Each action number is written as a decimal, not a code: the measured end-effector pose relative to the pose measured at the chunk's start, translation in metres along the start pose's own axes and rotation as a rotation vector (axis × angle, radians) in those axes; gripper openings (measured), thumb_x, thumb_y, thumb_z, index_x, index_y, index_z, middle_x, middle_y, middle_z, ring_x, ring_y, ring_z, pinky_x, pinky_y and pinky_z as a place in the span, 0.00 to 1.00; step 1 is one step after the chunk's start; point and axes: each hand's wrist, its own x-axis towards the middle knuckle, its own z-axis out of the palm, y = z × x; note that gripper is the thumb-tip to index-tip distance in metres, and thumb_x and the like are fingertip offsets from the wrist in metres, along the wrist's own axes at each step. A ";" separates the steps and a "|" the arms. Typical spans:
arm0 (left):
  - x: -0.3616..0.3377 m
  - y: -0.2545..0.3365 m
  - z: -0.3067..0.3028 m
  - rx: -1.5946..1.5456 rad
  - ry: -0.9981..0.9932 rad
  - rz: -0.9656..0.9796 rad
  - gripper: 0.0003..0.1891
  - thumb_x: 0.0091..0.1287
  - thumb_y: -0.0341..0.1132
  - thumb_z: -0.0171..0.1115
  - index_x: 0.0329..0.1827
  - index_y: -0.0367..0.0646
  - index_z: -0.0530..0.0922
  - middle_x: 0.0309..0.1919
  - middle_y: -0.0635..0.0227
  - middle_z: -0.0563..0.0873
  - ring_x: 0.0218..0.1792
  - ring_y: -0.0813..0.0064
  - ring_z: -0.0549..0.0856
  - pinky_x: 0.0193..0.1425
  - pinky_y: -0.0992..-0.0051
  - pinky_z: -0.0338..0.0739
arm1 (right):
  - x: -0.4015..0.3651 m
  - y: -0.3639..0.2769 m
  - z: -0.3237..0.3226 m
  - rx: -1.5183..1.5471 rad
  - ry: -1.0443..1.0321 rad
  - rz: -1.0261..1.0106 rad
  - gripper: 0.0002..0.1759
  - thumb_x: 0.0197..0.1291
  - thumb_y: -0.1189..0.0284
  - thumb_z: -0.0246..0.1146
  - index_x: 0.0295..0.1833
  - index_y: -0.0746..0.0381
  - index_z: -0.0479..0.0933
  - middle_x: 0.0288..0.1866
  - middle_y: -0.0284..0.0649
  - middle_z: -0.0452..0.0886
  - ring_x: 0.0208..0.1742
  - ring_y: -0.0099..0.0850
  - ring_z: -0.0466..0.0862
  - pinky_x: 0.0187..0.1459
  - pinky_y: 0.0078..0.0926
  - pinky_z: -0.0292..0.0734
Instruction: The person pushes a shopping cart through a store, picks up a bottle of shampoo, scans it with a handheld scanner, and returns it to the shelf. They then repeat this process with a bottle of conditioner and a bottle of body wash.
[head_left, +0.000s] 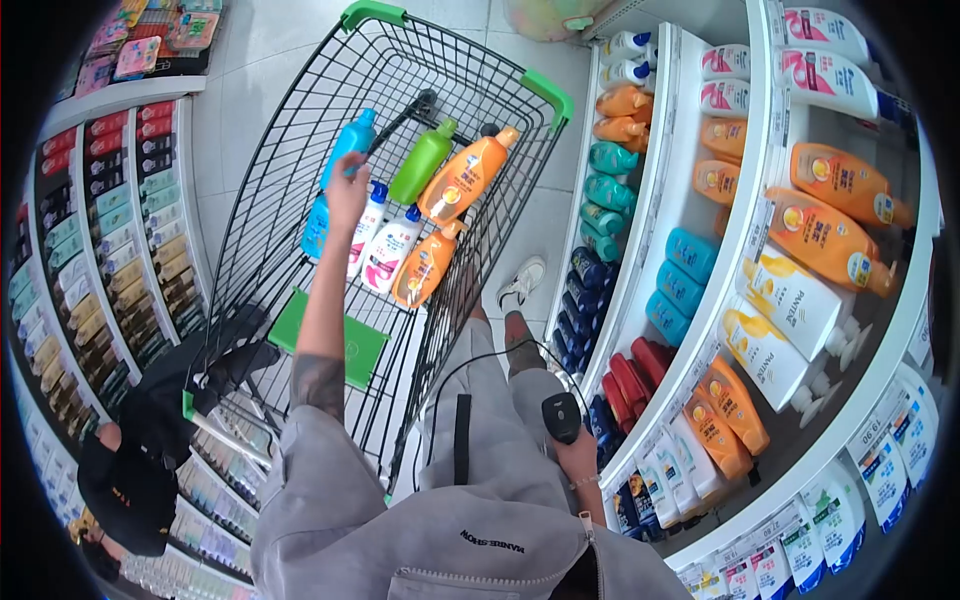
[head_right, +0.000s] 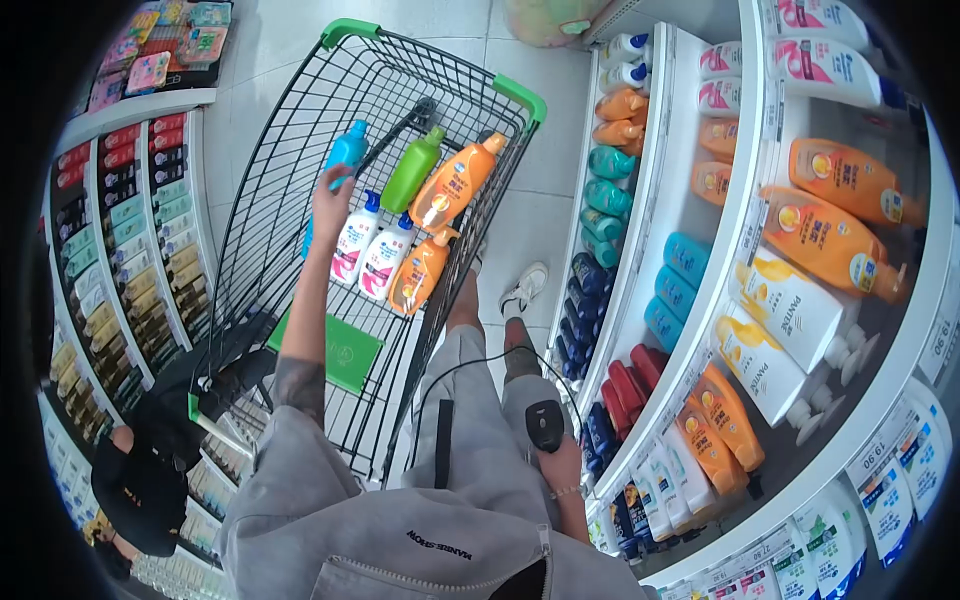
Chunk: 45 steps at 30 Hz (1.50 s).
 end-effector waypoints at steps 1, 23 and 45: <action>0.019 -0.032 -0.001 0.211 0.089 0.015 0.26 0.58 0.30 0.65 0.59 0.34 0.69 0.52 0.53 0.79 0.51 0.59 0.80 0.54 0.66 0.76 | 0.000 -0.003 0.002 -0.053 -0.013 0.002 0.19 0.45 0.67 0.70 0.42 0.66 0.79 0.36 0.54 0.83 0.43 0.49 0.83 0.41 0.35 0.78; 0.012 -0.007 -0.006 0.380 0.020 -0.133 0.37 0.44 0.45 0.77 0.54 0.35 0.69 0.45 0.48 0.81 0.44 0.54 0.82 0.49 0.63 0.76 | 0.000 -0.039 0.002 -0.020 0.022 0.016 0.16 0.48 0.67 0.69 0.40 0.66 0.79 0.31 0.51 0.83 0.38 0.47 0.85 0.39 0.35 0.78; -0.262 0.414 -0.078 -1.030 -0.392 -0.096 0.33 0.65 0.56 0.57 0.61 0.37 0.66 0.45 0.56 0.80 0.44 0.68 0.82 0.48 0.70 0.80 | -0.174 -0.131 -0.195 0.658 0.024 -0.556 0.10 0.55 0.75 0.66 0.43 0.66 0.78 0.33 0.36 0.84 0.29 0.20 0.79 0.32 0.20 0.73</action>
